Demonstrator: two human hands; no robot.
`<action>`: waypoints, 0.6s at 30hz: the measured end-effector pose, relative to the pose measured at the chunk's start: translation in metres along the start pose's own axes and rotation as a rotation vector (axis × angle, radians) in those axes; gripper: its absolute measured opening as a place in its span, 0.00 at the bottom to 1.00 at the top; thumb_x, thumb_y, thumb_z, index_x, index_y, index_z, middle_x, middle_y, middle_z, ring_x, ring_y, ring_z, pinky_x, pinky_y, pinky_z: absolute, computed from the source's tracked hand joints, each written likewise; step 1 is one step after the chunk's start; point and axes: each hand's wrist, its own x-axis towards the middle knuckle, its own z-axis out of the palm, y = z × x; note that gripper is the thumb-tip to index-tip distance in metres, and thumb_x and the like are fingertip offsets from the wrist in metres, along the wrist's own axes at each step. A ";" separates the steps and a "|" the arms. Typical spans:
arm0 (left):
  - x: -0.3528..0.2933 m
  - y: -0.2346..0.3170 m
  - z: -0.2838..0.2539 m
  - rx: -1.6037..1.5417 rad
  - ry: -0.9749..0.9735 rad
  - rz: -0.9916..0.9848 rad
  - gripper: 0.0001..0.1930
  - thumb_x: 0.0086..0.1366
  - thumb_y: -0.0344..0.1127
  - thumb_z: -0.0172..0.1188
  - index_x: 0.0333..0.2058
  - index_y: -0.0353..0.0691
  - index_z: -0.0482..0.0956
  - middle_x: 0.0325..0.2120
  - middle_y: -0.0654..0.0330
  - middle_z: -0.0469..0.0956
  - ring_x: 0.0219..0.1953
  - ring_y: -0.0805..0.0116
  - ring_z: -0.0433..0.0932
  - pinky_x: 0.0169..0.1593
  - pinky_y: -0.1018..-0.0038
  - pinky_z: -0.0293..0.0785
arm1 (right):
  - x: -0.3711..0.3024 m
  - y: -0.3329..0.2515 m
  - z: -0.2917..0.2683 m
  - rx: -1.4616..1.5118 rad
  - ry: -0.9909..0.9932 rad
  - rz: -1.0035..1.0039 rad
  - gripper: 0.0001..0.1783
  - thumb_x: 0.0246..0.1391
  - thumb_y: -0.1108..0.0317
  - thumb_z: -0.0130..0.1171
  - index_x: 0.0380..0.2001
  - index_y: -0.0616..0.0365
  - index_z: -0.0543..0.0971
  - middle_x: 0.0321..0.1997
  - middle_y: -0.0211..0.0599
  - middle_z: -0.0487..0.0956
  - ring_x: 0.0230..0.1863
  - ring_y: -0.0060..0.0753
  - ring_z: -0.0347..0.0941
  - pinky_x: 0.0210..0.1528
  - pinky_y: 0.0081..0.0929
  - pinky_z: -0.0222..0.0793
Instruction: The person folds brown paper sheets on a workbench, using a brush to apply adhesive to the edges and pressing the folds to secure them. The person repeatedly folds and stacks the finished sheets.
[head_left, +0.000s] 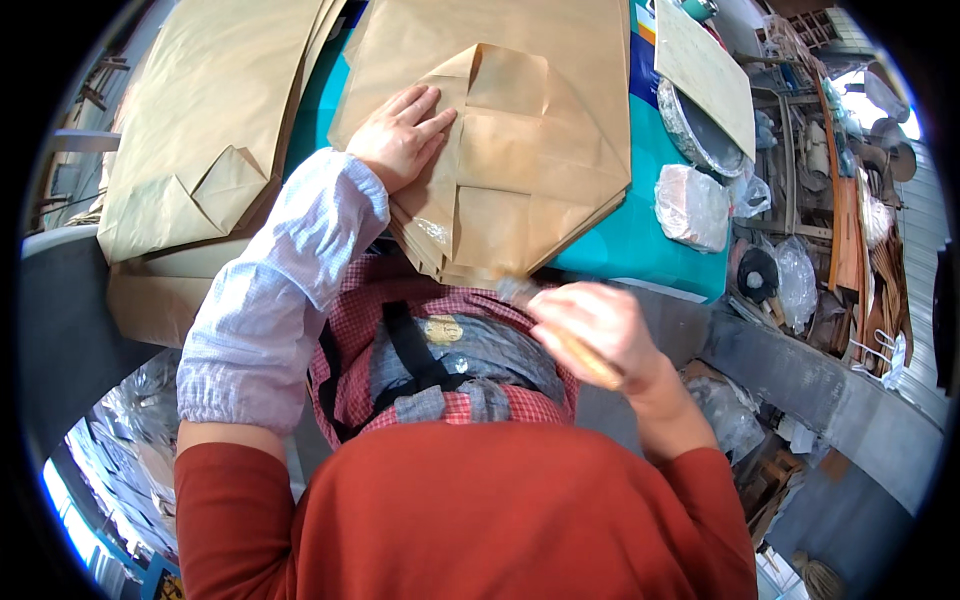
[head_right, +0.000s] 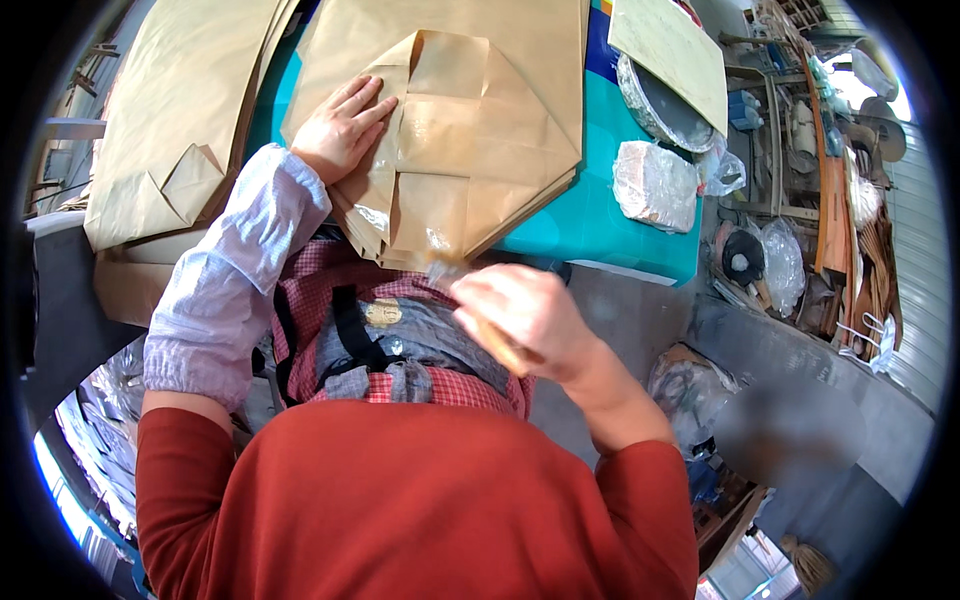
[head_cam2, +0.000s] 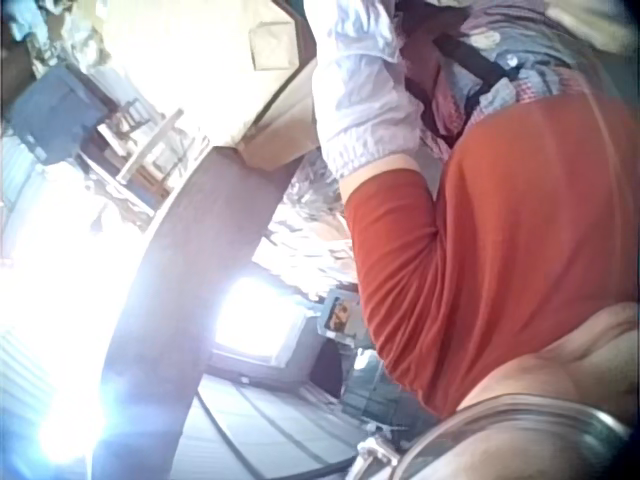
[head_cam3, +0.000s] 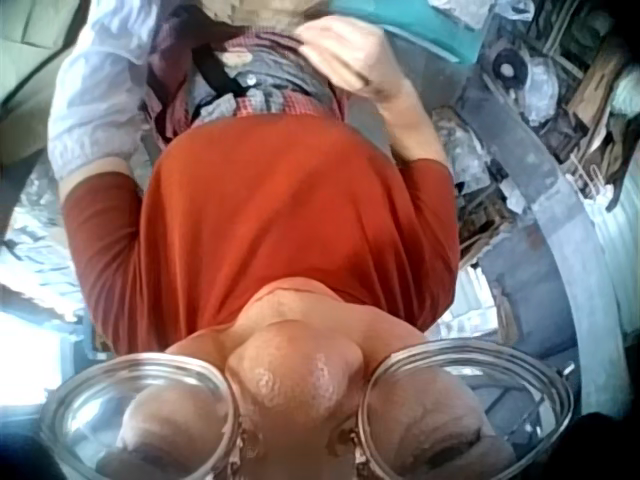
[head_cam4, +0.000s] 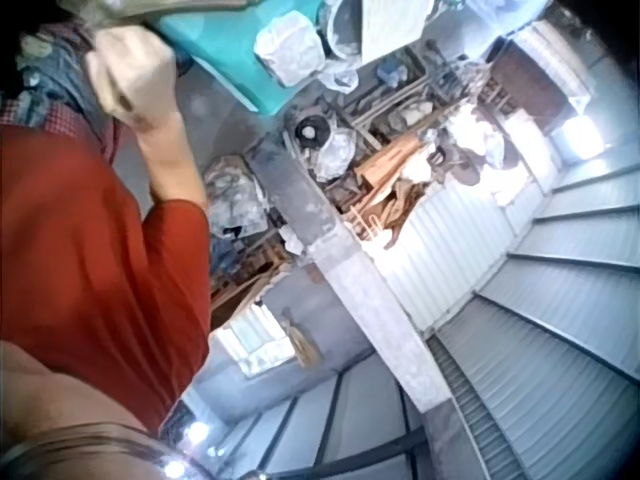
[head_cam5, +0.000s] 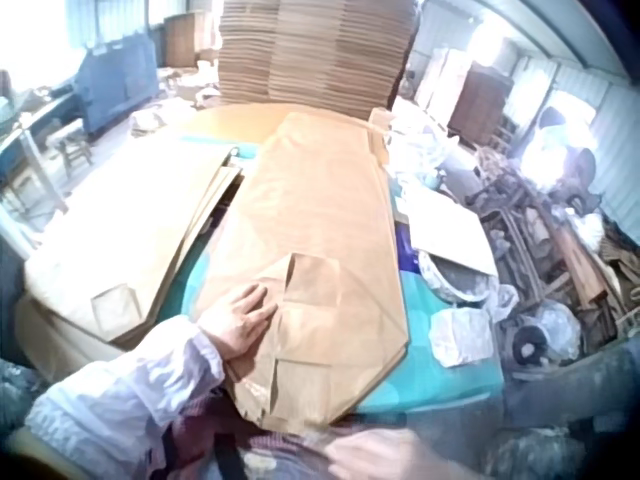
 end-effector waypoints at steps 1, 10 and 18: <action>-0.001 0.001 0.000 0.008 -0.005 -0.014 0.19 0.66 0.36 0.54 0.55 0.43 0.76 0.58 0.45 0.70 0.63 0.47 0.65 0.65 0.61 0.63 | -0.003 0.006 -0.002 -0.117 0.048 0.030 0.13 0.46 0.73 0.67 0.37 0.65 0.80 0.35 0.44 0.80 0.34 0.44 0.79 0.36 0.34 0.76; 0.007 0.002 -0.004 -0.026 -0.015 0.015 0.19 0.63 0.33 0.56 0.54 0.39 0.76 0.56 0.43 0.70 0.61 0.44 0.66 0.65 0.57 0.62 | 0.002 0.036 0.026 0.336 0.035 0.065 0.10 0.47 0.74 0.67 0.34 0.65 0.81 0.33 0.44 0.81 0.32 0.43 0.78 0.34 0.31 0.75; 0.014 0.009 -0.016 -0.059 -0.040 -0.003 0.19 0.62 0.31 0.55 0.52 0.37 0.77 0.56 0.42 0.70 0.62 0.43 0.65 0.66 0.55 0.60 | 0.081 0.152 -0.051 0.566 0.438 0.535 0.07 0.57 0.75 0.61 0.39 0.66 0.81 0.32 0.34 0.82 0.30 0.19 0.77 0.34 0.16 0.75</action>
